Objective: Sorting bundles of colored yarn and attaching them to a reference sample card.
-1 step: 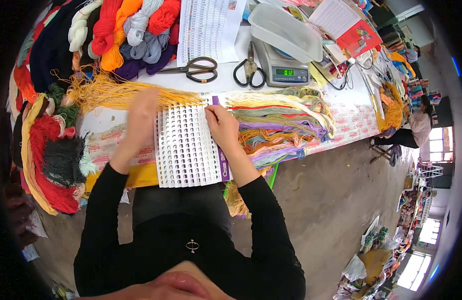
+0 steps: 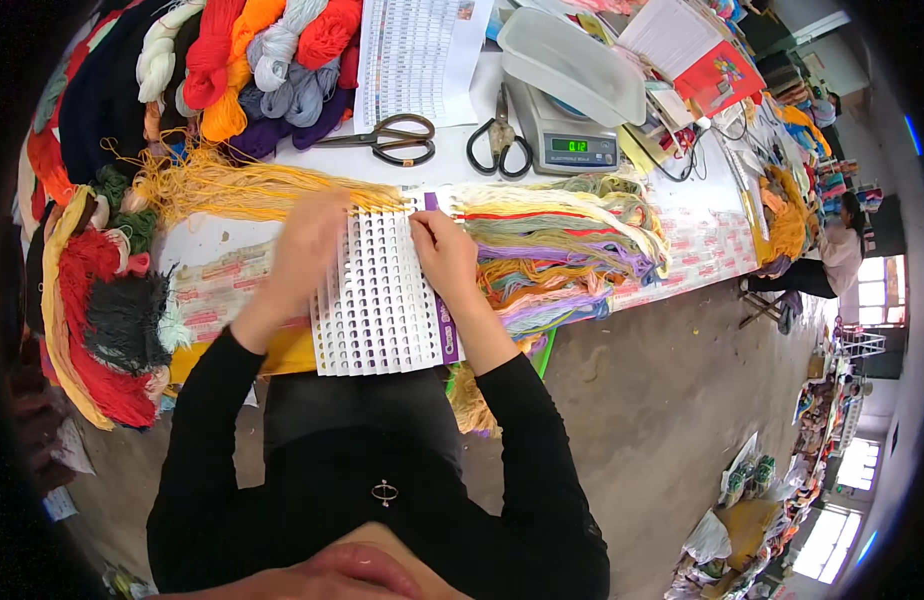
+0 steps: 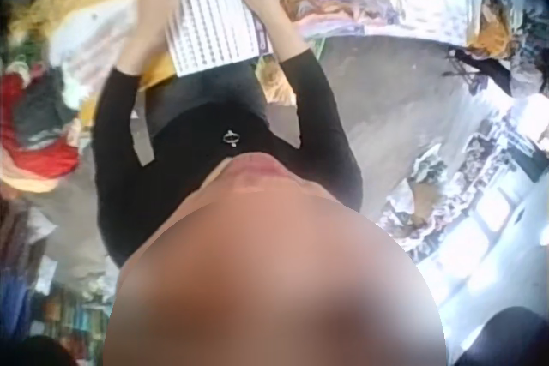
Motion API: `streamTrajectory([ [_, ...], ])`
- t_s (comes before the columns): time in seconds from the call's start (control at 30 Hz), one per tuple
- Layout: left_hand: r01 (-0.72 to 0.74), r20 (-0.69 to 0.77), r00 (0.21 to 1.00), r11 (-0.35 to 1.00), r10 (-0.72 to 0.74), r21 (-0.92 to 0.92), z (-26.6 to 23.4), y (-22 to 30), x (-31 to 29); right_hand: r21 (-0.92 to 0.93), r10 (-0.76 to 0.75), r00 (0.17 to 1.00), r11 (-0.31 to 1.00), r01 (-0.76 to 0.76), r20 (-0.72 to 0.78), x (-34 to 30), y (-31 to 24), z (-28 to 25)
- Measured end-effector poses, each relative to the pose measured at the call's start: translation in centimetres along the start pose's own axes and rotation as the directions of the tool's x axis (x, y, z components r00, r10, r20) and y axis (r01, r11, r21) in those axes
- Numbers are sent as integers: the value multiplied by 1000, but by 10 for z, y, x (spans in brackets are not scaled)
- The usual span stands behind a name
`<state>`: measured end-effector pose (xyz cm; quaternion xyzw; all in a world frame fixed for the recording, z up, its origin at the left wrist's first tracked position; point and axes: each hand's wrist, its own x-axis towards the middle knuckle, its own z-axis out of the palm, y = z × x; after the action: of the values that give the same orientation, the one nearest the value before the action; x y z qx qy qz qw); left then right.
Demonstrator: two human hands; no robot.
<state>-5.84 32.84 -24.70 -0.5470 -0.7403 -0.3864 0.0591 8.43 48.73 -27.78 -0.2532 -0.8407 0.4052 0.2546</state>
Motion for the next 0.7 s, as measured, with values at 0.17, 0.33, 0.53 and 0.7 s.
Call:
streamTrajectory([
  [0.17, -158, 488, 871, 972, 56, 171, 39, 41, -18, -38, -8, 1000, 999, 8, -4, -1, 4, -2],
  [0.33, -174, 485, 873, 958, 43, 228, 48, 47, -20, 23, -7, 1000, 1000, 7, 11, -3, 10, -5],
  [0.53, -177, 439, 896, 961, 68, 212, 57, 54, -24, 0, -35, 999, 999, 35, 6, -5, 17, -16],
  [0.7, -230, 450, 885, 951, 117, 205, 43, 41, -36, -8, 29, 999, 1000, -29, 24, -5, 16, -9],
])
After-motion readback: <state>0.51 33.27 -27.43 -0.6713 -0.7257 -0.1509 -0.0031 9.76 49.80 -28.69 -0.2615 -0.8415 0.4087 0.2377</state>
